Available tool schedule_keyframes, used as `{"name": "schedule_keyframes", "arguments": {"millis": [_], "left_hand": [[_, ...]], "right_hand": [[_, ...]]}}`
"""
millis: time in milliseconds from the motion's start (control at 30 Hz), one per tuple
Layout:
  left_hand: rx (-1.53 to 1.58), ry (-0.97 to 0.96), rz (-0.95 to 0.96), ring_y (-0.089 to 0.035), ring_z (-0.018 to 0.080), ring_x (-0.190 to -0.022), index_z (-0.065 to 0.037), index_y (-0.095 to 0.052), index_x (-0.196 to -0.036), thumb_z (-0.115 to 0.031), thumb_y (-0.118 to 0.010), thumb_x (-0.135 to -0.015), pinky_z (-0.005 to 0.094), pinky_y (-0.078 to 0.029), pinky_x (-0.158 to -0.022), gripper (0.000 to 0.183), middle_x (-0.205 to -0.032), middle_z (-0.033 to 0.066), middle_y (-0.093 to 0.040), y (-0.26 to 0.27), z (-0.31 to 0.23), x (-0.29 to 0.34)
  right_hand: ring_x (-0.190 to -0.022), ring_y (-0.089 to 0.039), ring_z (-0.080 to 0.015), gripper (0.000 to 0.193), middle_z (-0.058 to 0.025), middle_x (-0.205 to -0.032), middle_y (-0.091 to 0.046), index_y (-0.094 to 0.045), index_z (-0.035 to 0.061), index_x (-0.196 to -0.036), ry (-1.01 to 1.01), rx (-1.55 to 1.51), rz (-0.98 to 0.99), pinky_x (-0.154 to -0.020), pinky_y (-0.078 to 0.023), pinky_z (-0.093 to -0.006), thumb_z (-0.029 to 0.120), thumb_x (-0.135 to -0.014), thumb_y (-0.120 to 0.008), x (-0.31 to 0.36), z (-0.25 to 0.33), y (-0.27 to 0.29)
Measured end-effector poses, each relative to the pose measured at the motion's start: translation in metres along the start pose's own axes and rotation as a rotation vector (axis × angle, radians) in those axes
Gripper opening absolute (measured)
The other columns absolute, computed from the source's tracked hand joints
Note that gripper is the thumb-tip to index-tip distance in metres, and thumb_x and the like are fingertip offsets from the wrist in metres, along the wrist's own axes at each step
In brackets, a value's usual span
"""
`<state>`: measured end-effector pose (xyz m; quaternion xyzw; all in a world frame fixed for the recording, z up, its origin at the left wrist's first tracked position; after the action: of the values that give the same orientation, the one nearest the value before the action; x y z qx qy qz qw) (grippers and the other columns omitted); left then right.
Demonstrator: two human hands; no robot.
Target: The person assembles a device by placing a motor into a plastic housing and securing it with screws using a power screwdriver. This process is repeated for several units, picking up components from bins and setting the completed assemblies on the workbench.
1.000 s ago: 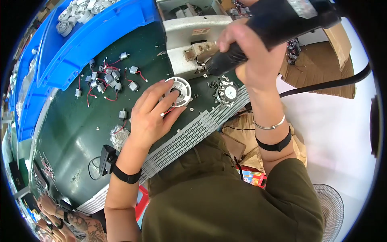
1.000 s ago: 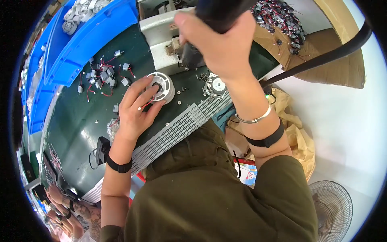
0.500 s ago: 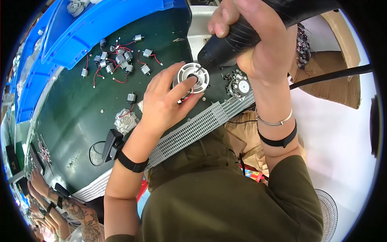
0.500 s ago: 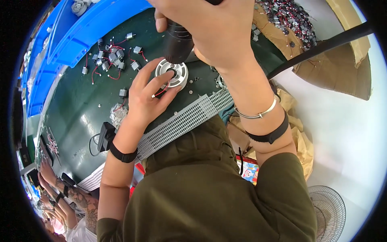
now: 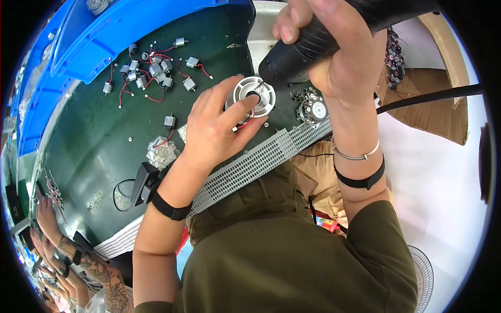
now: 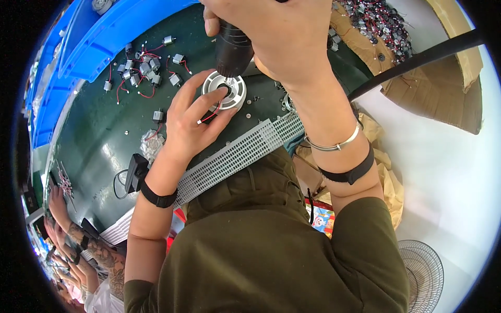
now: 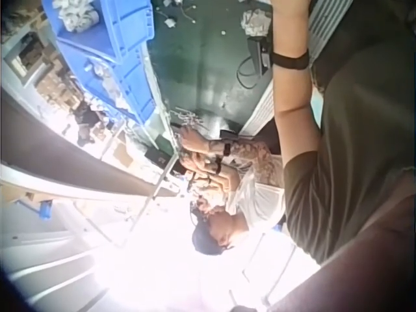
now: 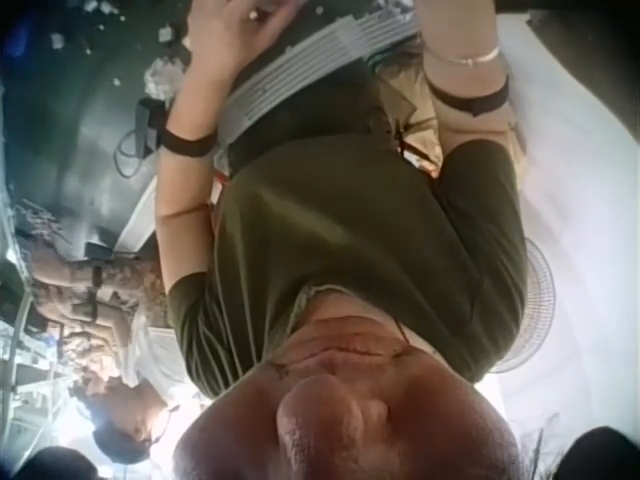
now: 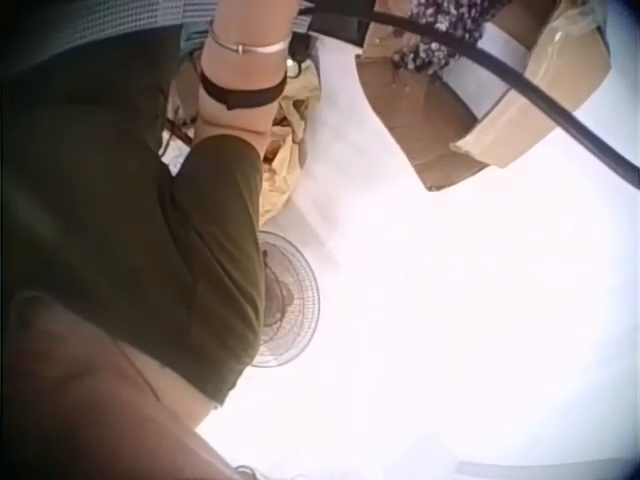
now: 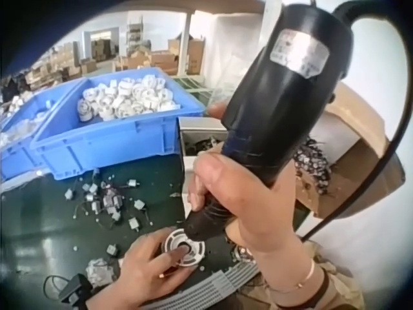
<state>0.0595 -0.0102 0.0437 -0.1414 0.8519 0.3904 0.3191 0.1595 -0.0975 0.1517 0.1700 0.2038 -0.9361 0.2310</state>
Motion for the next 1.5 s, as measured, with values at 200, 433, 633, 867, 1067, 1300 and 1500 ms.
{"name": "schedule_keyframes", "arguments": {"millis": [200,433,633,867,1067,1300,1500], "left_hand": [[0.015,0.014,-0.009,-0.059,0.0268,-0.083,-0.009,-0.065,-0.09,-0.016,-0.078,-0.062,0.0358,-0.049,-0.07,0.032,-0.111,0.0119,-0.058,0.0,0.0,-0.001],[0.01,0.013,-0.005,-0.058,0.0271,-0.081,-0.008,-0.065,-0.089,-0.016,-0.078,-0.062,0.0357,-0.049,-0.069,0.031,-0.111,0.013,-0.057,0.002,0.002,0.0],[0.017,0.0,0.01,-0.058,0.0287,-0.084,-0.009,-0.065,-0.09,-0.017,-0.078,-0.061,0.0367,-0.049,-0.07,0.032,-0.111,0.0138,-0.057,0.001,-0.002,-0.004],[0.042,-0.015,-0.024,-0.057,0.0325,-0.089,-0.008,-0.064,-0.088,-0.02,-0.077,-0.062,0.0434,-0.046,-0.08,0.032,-0.11,0.0142,-0.056,-0.002,-0.001,0.003],[-0.041,0.059,-0.077,-0.056,0.0322,-0.092,-0.01,-0.062,-0.092,-0.02,-0.078,-0.06,0.0424,-0.044,-0.083,0.038,-0.107,0.0124,-0.056,0.032,0.002,-0.001],[-0.36,0.586,-0.263,-0.058,0.0214,-0.098,-0.001,-0.052,-0.118,-0.014,-0.076,-0.071,0.032,-0.045,-0.088,0.055,-0.105,0.0113,-0.06,0.212,0.119,0.082],[-0.657,0.799,-0.226,-0.057,0.0352,-0.102,0.0,-0.046,-0.124,-0.031,-0.074,-0.074,0.0392,-0.045,-0.088,0.066,-0.109,0.02,-0.058,0.295,0.194,0.156]], "right_hand": [[-0.054,-0.055,-0.013,0.046,-0.0065,-0.065,-0.057,-0.041,-0.0068,-0.118,-0.041,0.03,0.001,-0.052,-0.047,-0.0261,-0.003,-0.076,-0.06,-0.001,-0.002,-0.002],[-0.056,-0.056,-0.011,0.044,-0.0049,-0.07,-0.058,-0.044,-0.0065,-0.113,-0.126,0.126,-0.032,-0.053,-0.046,-0.0236,-0.01,-0.073,-0.061,0.001,-0.01,-0.009],[-0.057,-0.056,-0.0105,0.042,-0.0087,-0.073,-0.058,-0.042,-0.0099,-0.112,0.091,0.138,-0.047,-0.055,-0.046,-0.0222,-0.014,-0.073,-0.057,0.003,-0.009,0.001],[-0.058,-0.054,-0.0145,0.025,-0.0084,-0.069,-0.055,-0.046,-0.0062,-0.102,0.127,0.138,0.112,-0.057,-0.045,-0.0267,-0.005,-0.079,-0.055,0.013,-0.004,-0.011],[-0.066,-0.056,-0.0199,0.015,-0.0114,-0.076,-0.057,-0.05,-0.002,-0.091,0.073,-0.034,0.208,-0.064,-0.047,-0.0324,0.012,-0.089,-0.056,-0.012,-0.003,-0.019],[-0.108,-0.049,-0.0219,0.058,-0.0144,-0.118,-0.051,-0.037,-0.0058,-0.128,0.646,0.661,-0.203,-0.094,-0.039,-0.0379,0.015,-0.083,-0.066,0.029,0.038,-0.03],[-0.094,-0.055,-0.0287,0.028,-0.0127,-0.114,-0.054,-0.061,0.0056,-0.104,0.464,1.034,0.724,-0.08,-0.044,-0.0396,0.009,-0.076,-0.059,0.102,-0.073,-0.125]]}}
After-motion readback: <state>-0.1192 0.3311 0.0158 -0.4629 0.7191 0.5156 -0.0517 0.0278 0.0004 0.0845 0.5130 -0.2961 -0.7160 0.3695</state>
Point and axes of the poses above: each hand's wrist, its own x-axis away from the middle knuckle, its own y-axis out of the back of the hand, z = x × y, the point moved 8 cm from there along -x, towards the middle knuckle
